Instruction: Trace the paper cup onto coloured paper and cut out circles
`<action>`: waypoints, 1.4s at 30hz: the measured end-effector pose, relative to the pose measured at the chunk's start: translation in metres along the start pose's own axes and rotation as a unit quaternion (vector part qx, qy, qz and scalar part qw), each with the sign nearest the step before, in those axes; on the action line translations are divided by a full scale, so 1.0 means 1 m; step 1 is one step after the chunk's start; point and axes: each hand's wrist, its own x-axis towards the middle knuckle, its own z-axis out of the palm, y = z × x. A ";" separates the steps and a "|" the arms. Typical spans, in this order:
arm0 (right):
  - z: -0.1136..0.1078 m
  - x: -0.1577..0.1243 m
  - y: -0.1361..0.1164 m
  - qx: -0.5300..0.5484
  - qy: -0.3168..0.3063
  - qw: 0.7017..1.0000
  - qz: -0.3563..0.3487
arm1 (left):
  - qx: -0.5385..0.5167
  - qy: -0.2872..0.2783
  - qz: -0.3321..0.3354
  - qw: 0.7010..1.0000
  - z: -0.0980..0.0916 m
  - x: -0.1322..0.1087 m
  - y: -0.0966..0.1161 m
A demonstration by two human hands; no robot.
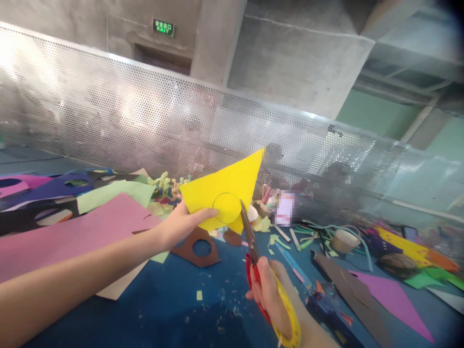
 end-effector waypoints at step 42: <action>0.035 -0.019 0.031 0.136 0.061 0.981 0.124 | -0.019 -0.033 0.032 0.999 0.030 -0.033 -0.020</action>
